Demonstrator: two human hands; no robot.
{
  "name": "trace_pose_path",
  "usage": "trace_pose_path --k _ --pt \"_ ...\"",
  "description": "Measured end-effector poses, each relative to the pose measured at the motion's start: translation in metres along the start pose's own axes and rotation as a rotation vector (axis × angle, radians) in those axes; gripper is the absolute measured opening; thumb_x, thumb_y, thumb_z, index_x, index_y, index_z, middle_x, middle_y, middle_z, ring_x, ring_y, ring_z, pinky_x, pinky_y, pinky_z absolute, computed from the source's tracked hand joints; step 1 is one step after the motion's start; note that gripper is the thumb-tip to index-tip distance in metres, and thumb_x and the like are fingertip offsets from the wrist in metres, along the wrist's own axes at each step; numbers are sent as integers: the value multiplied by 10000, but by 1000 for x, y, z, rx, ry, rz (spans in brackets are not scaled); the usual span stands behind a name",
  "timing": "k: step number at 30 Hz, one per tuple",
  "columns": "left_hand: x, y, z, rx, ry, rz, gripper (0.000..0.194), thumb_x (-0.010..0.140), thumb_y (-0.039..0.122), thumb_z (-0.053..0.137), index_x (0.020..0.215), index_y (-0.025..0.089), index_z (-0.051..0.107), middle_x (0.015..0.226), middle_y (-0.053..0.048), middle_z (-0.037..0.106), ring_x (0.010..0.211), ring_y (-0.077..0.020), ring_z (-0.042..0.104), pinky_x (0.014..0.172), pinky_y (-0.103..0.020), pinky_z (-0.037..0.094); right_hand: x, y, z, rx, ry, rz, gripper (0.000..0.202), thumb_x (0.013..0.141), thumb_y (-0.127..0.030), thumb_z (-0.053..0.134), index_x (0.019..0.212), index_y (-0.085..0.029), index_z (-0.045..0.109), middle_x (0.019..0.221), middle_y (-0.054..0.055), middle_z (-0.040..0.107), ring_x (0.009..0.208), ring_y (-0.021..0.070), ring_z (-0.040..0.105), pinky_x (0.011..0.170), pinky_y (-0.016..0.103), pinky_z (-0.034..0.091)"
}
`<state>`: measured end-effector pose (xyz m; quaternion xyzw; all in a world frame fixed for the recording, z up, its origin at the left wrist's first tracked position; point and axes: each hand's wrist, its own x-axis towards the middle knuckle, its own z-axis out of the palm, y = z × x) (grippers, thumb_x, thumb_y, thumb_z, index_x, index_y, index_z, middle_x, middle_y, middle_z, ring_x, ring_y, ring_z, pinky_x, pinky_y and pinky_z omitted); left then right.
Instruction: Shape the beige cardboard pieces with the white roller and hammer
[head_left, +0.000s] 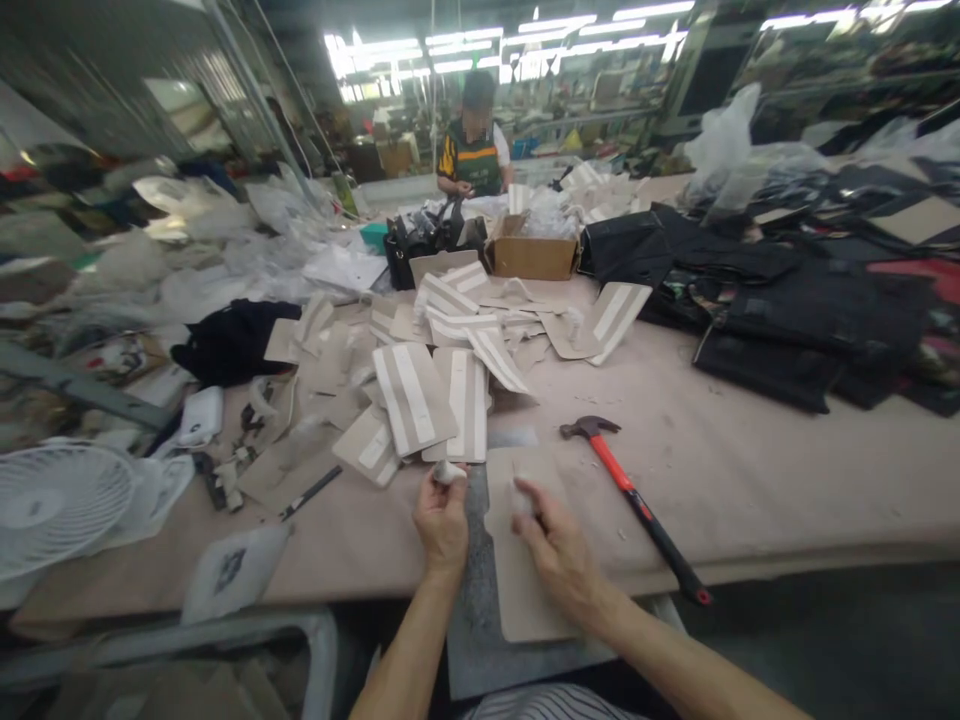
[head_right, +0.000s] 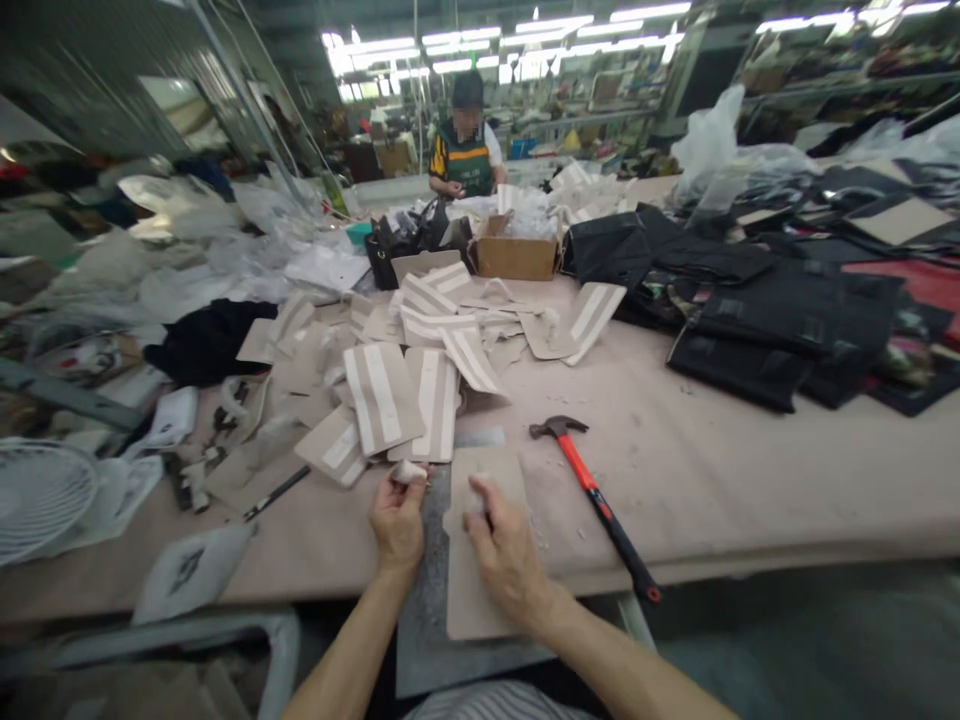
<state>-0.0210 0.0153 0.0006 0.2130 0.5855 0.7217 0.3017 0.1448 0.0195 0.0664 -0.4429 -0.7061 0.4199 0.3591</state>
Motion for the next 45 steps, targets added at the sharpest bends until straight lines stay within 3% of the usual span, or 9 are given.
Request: trace_pose_path --k 3,8,17,25,31,35,38,41,45 --pt "0 9 -2 1 2 17 369 773 381 784 1029 143 664 957 -84 776 883 -188 730 831 -285 556 -28 19 18 97 -70 84 441 971 -350 446 1362 -167 533 803 20 643 732 181 614 716 324 505" --pt "11 24 15 49 -245 26 349 777 400 784 1000 146 697 958 -88 777 869 -194 723 814 -285 548 -30 29 19 272 -153 109 418 1007 -415 420 1337 -188 541 729 -22 538 671 152 532 642 291 436" --pt "20 7 26 152 -392 31 300 781 379 746 977 157 698 943 -81 781 839 -195 723 773 -284 562 -32 21 36 224 -119 124 472 1012 -431 403 1412 -195 490 853 23 641 767 184 624 735 327 521" --pt "21 7 27 233 -418 46 259 810 341 701 1003 168 694 958 -70 782 854 -188 716 785 -278 547 16 59 -74 -448 298 4 351 965 -395 449 1159 -154 616 1069 151 662 1001 277 620 897 411 494" --pt "20 5 27 314 -415 85 233 822 319 668 1009 182 693 960 -63 786 853 -196 723 787 -288 546 15 104 -125 -937 27 370 297 941 -363 497 1100 -134 600 1045 170 638 913 284 623 769 362 448" --pt "18 3 26 352 -403 124 227 818 299 673 1016 191 695 997 -66 787 883 -205 724 806 -295 542 15 94 -120 -773 -98 464 92 901 -268 518 925 -187 554 819 66 613 757 211 589 664 301 388" --pt "19 0 24 330 -396 108 246 805 296 685 1026 190 702 990 -58 785 877 -197 715 810 -288 535 18 78 -111 -268 -162 658 66 829 -235 536 794 -219 482 666 -8 527 608 160 524 565 274 381" --pt "22 0 25 306 -405 76 239 796 307 691 1000 184 711 932 -45 779 823 -183 703 782 -276 530 18 66 -101 308 -122 872 119 767 -233 543 831 -233 444 657 -48 503 502 124 481 478 260 410" --pt "20 3 28 342 -361 126 199 801 286 679 971 189 715 903 -41 772 817 -190 697 766 -274 522 15 49 -94 445 0 886 166 766 -266 538 880 -242 420 615 -88 440 412 91 388 388 217 332"
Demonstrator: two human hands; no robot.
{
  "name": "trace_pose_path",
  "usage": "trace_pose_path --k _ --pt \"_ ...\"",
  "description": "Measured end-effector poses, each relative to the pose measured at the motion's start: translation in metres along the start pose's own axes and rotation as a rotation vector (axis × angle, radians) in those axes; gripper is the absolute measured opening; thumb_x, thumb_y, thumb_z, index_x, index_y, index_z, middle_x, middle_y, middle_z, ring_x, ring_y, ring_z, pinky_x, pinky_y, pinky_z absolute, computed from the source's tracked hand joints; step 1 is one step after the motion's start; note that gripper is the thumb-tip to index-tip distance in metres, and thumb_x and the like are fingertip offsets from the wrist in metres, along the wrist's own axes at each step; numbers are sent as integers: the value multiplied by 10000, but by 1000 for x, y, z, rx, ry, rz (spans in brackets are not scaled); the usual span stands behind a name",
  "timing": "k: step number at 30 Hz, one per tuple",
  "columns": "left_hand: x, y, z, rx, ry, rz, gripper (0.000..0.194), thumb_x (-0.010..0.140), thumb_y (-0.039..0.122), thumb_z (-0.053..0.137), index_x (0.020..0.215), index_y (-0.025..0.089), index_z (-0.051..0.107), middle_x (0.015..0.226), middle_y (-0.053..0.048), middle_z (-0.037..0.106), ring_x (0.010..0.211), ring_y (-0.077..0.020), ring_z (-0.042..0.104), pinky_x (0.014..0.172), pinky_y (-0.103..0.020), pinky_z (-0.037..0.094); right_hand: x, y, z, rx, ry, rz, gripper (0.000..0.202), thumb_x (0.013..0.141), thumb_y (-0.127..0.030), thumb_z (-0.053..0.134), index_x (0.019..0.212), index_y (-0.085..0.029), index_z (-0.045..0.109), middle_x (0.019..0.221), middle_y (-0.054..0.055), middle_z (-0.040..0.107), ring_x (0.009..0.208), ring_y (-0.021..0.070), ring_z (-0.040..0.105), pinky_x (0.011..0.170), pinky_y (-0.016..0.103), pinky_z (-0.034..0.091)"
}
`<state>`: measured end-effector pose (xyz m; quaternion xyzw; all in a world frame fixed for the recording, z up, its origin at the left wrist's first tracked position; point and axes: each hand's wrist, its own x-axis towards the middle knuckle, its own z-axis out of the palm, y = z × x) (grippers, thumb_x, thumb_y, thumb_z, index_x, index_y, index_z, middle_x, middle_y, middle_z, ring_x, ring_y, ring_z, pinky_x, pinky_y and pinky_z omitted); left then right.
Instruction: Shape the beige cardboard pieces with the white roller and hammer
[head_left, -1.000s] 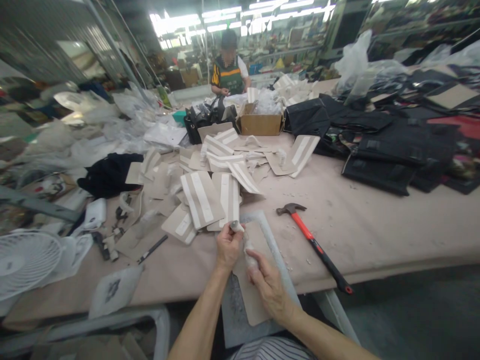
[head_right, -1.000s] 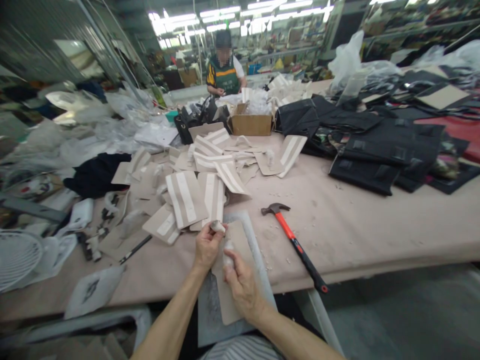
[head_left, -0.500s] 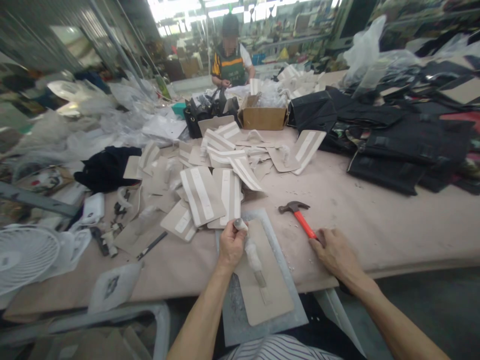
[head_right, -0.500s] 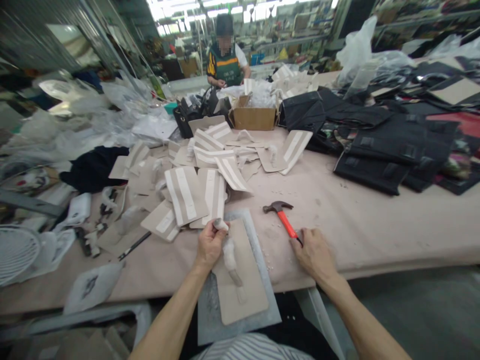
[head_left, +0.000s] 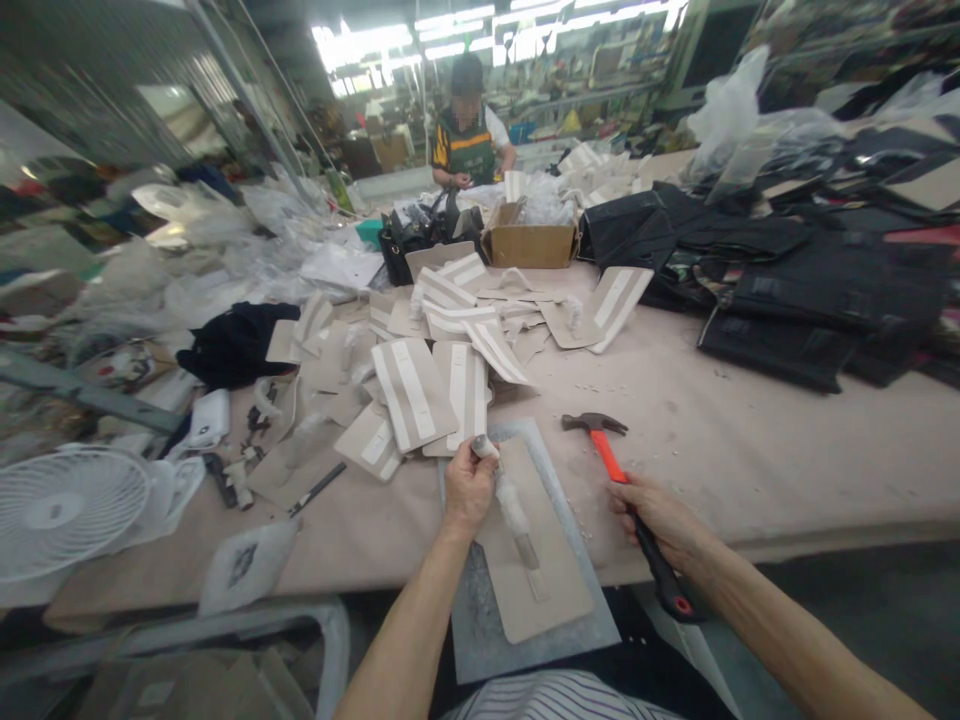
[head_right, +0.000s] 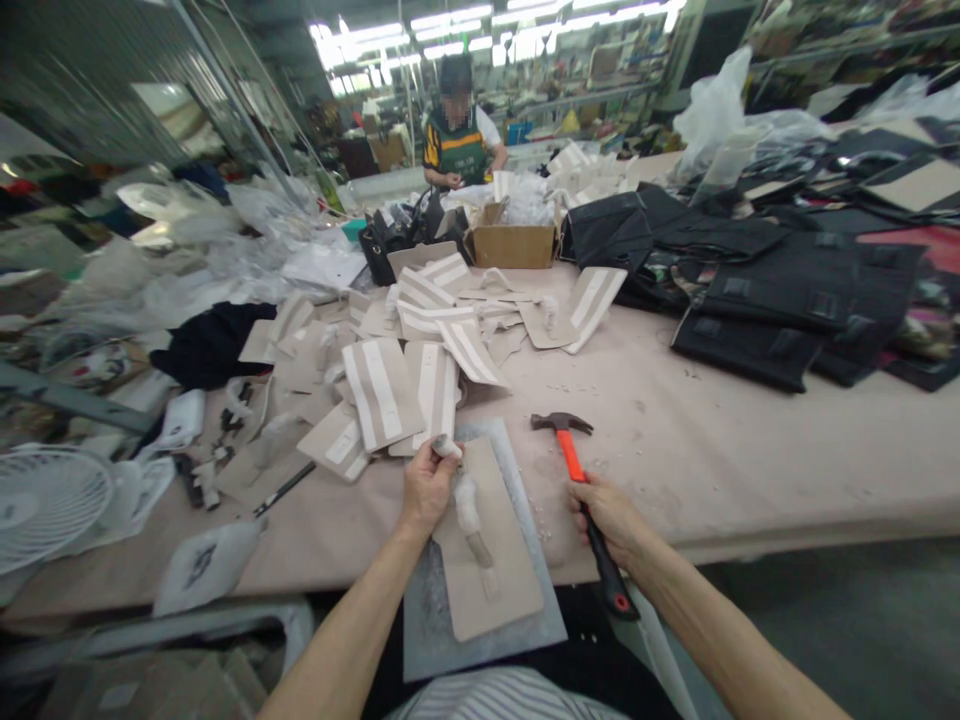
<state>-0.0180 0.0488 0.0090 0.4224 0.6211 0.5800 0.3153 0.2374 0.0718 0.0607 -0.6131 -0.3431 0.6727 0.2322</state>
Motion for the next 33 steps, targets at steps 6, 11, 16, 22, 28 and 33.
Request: trace_pose_path --k 6,11,16,22,28,33 --pt "-7 5 2 153 -48 137 159 824 229 639 960 220 720 887 -32 761 824 -209 688 776 -285 508 -41 -36 15 -453 101 -642 295 942 -505 457 806 -244 431 575 -70 452 444 107 431 443 237 336" --pt "-7 3 2 173 -63 143 141 828 242 626 938 210 708 773 -12 712 735 -192 649 709 -266 486 -42 -40 23 -1042 134 -1043 239 991 -364 406 804 -231 471 577 -21 511 462 122 409 498 280 220" --pt "3 6 -3 169 -149 168 131 818 210 608 904 199 707 756 -1 677 716 -174 608 687 -250 464 -51 -81 20 -1201 162 -1143 226 984 -346 450 787 -235 464 546 -26 492 437 119 375 503 293 182" --pt "13 7 -10 132 -262 170 180 765 162 599 890 208 721 772 3 684 731 -174 599 703 -253 460 -76 -109 33 -739 486 -1253 260 1023 -434 402 841 -252 438 564 -49 458 450 120 405 499 262 284" --pt "5 5 -8 86 -221 98 198 768 204 611 926 214 730 727 13 661 673 -167 575 664 -251 447 -39 -51 17 -1288 90 -1066 214 984 -340 398 811 -235 468 548 -14 517 430 126 411 493 293 163" --pt "3 8 -9 70 -231 126 152 790 214 623 895 218 733 790 -2 689 734 -179 603 709 -257 463 -41 -64 4 -1181 268 -983 271 993 -432 384 804 -247 444 547 -25 495 432 141 407 510 288 186"
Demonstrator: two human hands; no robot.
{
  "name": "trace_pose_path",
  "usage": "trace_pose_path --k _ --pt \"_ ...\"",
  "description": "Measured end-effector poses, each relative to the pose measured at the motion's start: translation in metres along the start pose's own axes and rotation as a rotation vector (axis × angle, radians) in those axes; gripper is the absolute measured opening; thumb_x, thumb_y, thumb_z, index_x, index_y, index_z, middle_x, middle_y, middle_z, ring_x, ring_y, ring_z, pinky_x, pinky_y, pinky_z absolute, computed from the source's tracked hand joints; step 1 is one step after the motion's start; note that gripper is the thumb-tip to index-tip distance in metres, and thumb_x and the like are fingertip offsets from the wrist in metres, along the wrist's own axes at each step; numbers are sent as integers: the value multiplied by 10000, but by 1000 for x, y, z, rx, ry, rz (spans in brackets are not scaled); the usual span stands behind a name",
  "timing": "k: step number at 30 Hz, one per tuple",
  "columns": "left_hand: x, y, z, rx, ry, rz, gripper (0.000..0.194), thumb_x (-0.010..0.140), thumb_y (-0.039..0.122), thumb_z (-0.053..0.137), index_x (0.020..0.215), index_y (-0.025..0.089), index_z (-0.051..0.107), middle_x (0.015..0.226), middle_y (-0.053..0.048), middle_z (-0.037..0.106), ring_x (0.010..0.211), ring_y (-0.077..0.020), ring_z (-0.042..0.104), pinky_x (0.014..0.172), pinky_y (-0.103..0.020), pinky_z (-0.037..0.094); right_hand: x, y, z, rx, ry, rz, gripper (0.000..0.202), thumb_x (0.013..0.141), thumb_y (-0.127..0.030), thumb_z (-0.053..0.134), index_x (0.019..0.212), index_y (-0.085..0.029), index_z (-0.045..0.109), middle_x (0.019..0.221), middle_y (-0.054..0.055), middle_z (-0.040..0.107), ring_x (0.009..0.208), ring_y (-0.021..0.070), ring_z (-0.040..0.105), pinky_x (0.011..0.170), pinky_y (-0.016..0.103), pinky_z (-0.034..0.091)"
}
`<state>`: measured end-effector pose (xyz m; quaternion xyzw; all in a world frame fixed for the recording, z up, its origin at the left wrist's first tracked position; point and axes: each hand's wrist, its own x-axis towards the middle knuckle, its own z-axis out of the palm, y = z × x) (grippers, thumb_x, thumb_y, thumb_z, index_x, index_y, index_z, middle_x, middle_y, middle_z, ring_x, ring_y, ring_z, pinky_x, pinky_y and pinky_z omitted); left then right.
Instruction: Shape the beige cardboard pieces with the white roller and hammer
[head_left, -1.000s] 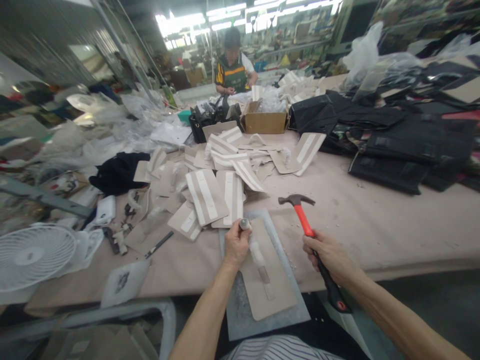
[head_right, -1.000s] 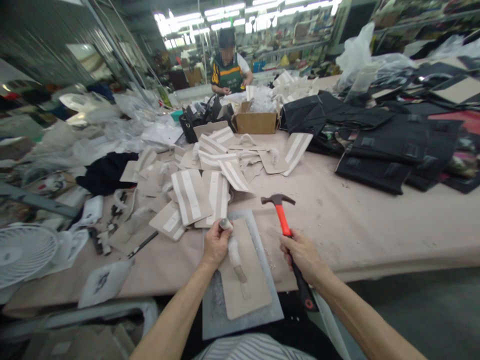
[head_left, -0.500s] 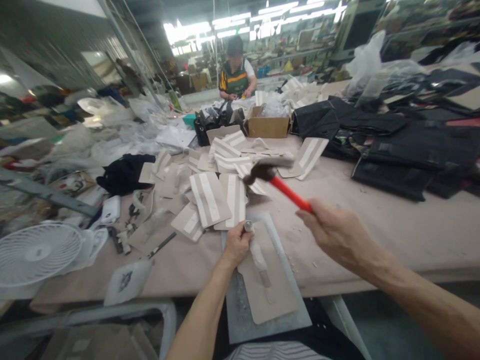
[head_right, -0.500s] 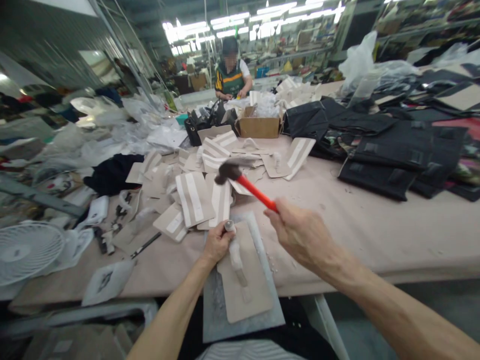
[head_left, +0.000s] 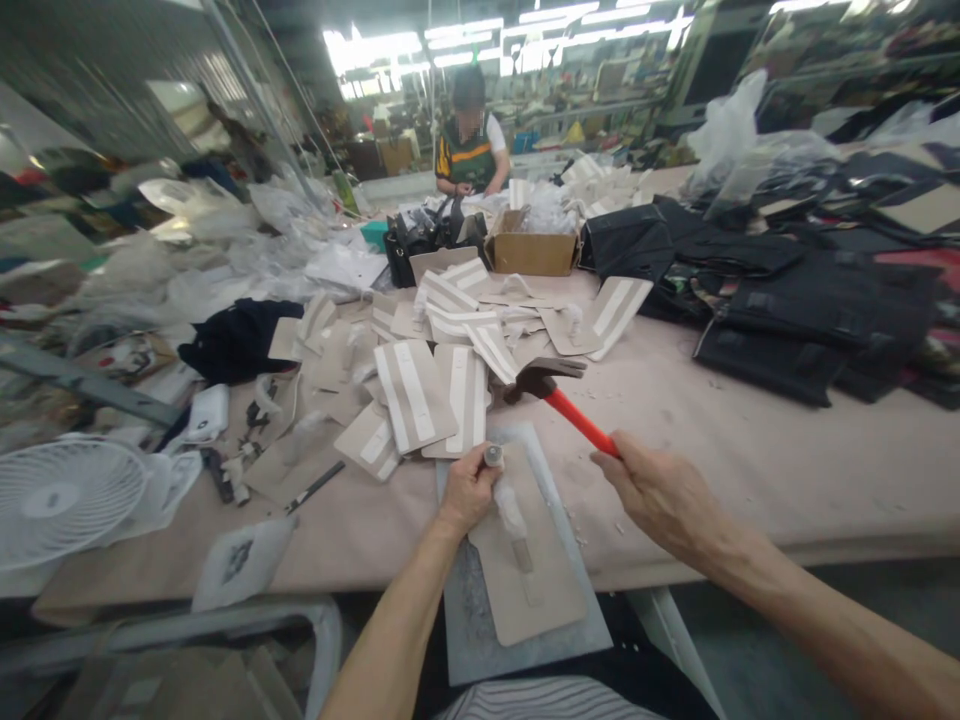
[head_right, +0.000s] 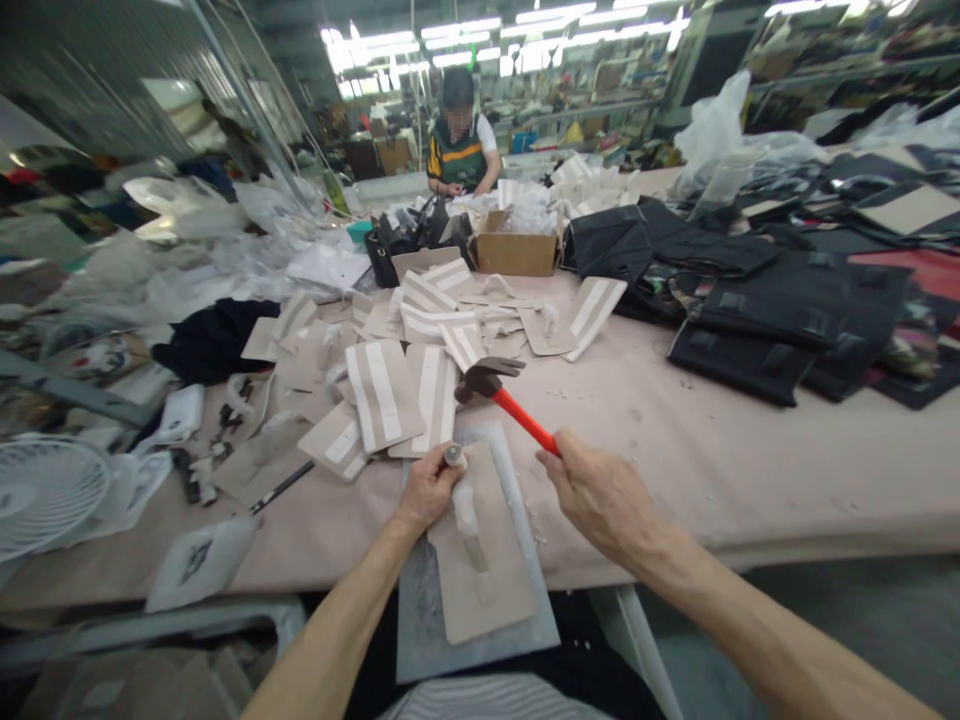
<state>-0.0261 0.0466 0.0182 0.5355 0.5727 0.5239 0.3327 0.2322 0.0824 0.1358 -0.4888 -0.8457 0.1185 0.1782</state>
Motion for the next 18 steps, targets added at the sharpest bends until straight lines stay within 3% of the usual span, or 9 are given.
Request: trace_pose_path --k 2,4,8,11,13,15,18 --pt "0 0 0 5 -5 19 144 798 209 621 891 218 731 780 -3 685 732 -180 604 705 -257 462 -3 11 8 49 31 75 291 984 -460 375 782 -255 418 538 -28 485 439 153 422 513 283 221" --pt "0 0 -1 11 -20 39 151 812 199 607 903 218 727 783 -7 683 744 -184 612 711 -262 465 -9 29 27 72 -17 168 286 972 -458 379 770 -258 411 540 -20 502 465 171 467 520 281 263" --pt "0 -2 0 8 -17 60 175 811 192 614 943 220 726 811 -12 702 766 -188 633 730 -272 484 -19 57 65 -105 -132 291 204 953 -344 413 818 -223 507 680 72 622 590 221 571 556 307 360" --pt "-1 -2 0 -3 10 42 176 785 203 647 938 221 733 810 -8 716 757 -186 645 730 -270 500 -19 35 71 -169 43 91 253 941 -292 458 1100 -138 580 1080 203 652 898 294 626 729 391 476" --pt "-1 -2 0 -4 23 32 176 782 210 656 937 218 739 828 -11 732 774 -187 660 743 -273 513 -18 4 70 -25 76 -112 371 957 -239 438 1307 -138 506 1246 196 595 1018 278 607 832 406 500" --pt "-1 -4 2 -10 43 23 180 778 221 670 942 213 744 849 -14 749 797 -191 677 761 -280 527 -15 -27 73 99 -39 -331 459 942 -124 395 1389 -199 463 1319 146 563 1021 225 605 849 367 507" --pt "4 -9 3 -98 104 -51 181 755 287 724 910 196 743 820 -20 757 768 -188 690 746 -284 543 -11 -56 83 33 -211 -587 498 864 -12 423 1289 -234 560 1337 106 559 991 200 591 833 350 493"
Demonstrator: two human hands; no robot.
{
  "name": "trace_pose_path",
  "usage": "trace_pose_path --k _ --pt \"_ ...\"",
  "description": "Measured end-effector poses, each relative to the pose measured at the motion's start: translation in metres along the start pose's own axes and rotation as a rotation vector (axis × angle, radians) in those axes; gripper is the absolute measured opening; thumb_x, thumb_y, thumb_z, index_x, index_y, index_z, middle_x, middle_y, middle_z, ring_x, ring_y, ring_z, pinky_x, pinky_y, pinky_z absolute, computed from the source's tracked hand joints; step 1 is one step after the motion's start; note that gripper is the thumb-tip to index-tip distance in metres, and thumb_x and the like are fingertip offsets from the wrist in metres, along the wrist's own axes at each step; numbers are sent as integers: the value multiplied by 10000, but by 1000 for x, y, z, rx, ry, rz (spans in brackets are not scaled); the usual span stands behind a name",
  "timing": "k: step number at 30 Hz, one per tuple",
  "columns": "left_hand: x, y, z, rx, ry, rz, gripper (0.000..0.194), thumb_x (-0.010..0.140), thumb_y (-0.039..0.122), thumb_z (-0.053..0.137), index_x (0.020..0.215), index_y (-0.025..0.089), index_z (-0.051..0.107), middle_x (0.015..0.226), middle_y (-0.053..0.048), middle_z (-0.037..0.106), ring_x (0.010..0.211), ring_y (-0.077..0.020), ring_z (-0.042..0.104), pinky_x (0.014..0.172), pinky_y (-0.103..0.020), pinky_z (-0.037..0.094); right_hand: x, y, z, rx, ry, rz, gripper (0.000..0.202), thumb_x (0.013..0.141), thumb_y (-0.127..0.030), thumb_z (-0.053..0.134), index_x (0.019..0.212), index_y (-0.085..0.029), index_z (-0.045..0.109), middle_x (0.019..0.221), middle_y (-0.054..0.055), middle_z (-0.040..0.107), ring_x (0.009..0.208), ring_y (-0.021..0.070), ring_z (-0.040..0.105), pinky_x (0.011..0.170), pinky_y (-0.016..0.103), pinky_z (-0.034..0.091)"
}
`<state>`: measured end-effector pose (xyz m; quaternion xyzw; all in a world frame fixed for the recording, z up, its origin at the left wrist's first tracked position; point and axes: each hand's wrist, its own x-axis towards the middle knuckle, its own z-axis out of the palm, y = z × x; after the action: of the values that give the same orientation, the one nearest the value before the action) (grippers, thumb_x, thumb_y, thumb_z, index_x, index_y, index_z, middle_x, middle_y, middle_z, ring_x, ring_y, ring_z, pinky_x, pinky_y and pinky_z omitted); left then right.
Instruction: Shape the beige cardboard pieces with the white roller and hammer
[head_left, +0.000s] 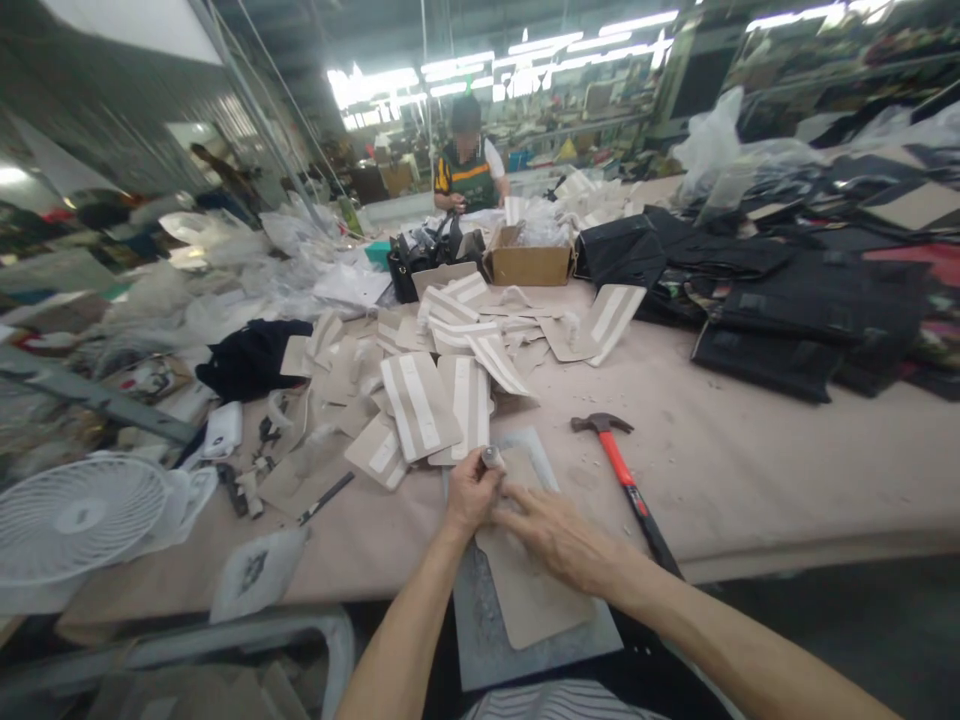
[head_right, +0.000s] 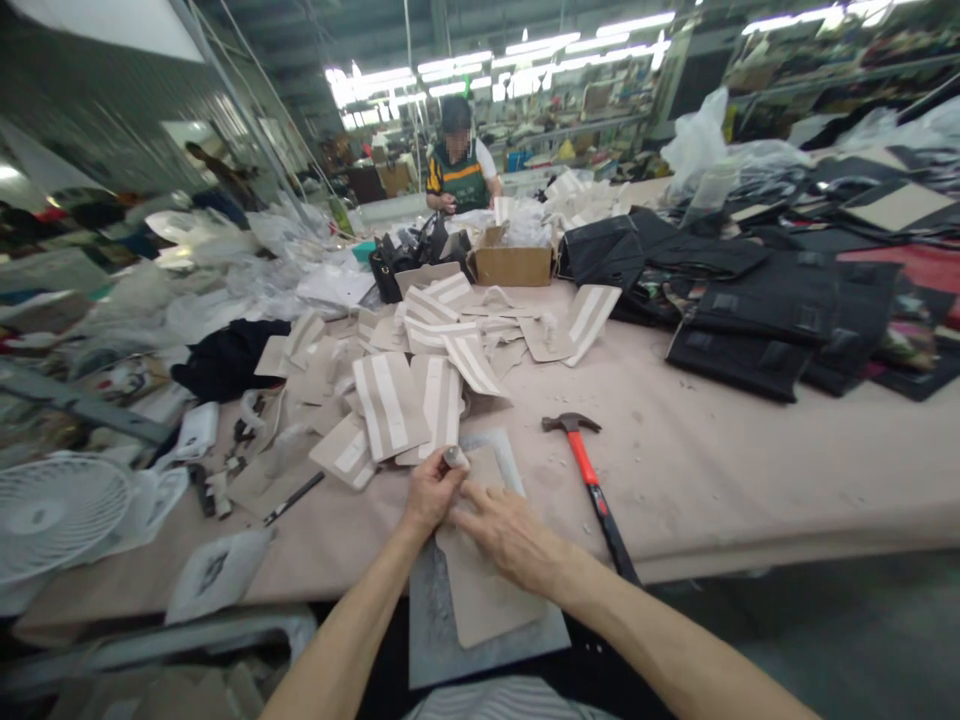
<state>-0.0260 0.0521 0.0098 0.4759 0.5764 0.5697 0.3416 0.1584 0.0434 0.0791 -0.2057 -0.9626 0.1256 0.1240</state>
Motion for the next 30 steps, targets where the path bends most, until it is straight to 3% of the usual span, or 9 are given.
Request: trace_pose_path --k 3,6,9,11,13,17,24,26,30 --pt "6 7 -4 -225 191 -110 282 731 399 774 879 165 722 816 -42 763 743 -189 708 725 -296 562 11 -2 3 -172 -54 -20 251 832 -64 540 1035 -175 637 1271 136 597 975 239 569 822 382 473" --pt "9 33 -17 -368 365 -64 349 729 413 809 932 148 710 896 -66 776 815 -192 734 794 -313 574 16 4 -9 -288 -47 160 128 835 -106 540 911 -155 631 1076 160 658 900 264 586 775 385 452" --pt "7 62 -30 -307 336 54 330 761 376 816 986 155 718 934 -71 782 866 -189 738 841 -311 569 17 7 -20 -251 -29 416 197 881 -100 455 982 -146 618 881 134 678 777 244 621 697 346 425" --pt "4 71 -32 -238 288 73 307 773 370 809 978 158 725 917 -67 782 845 -185 732 820 -298 567 15 5 -16 -115 -5 542 223 918 -146 448 1088 -132 593 880 133 700 770 243 655 679 330 431" --pt "1 67 -27 -187 238 42 286 778 368 799 953 154 729 882 -62 776 813 -181 720 788 -284 560 12 0 -4 25 19 600 256 951 -206 458 1170 -125 563 916 142 723 813 257 689 693 333 461" --pt "-1 38 -9 -182 149 -42 250 778 350 771 922 150 726 861 -56 764 791 -175 701 761 -271 546 9 -16 23 194 85 636 288 988 -249 438 1220 -136 566 1042 176 734 913 290 716 757 376 511" --pt "3 3 4 -188 23 -88 236 760 341 753 910 163 710 867 -41 766 799 -177 705 753 -262 541 17 -33 39 289 90 718 397 1003 -324 441 1313 -108 562 1196 188 699 1038 297 697 870 382 511" --pt "2 0 3 -185 -7 -98 243 765 333 752 935 165 708 892 -46 774 823 -182 714 770 -267 543 13 -29 40 330 121 691 427 1012 -360 420 1333 -111 550 1240 181 681 1075 285 681 887 377 506" --pt "0 0 1 -211 -17 -104 250 776 355 749 935 168 702 888 -51 777 821 -186 717 748 -267 549 -8 1 31 283 256 692 424 1029 -396 360 1282 -124 566 1065 134 701 977 247 671 835 346 502"
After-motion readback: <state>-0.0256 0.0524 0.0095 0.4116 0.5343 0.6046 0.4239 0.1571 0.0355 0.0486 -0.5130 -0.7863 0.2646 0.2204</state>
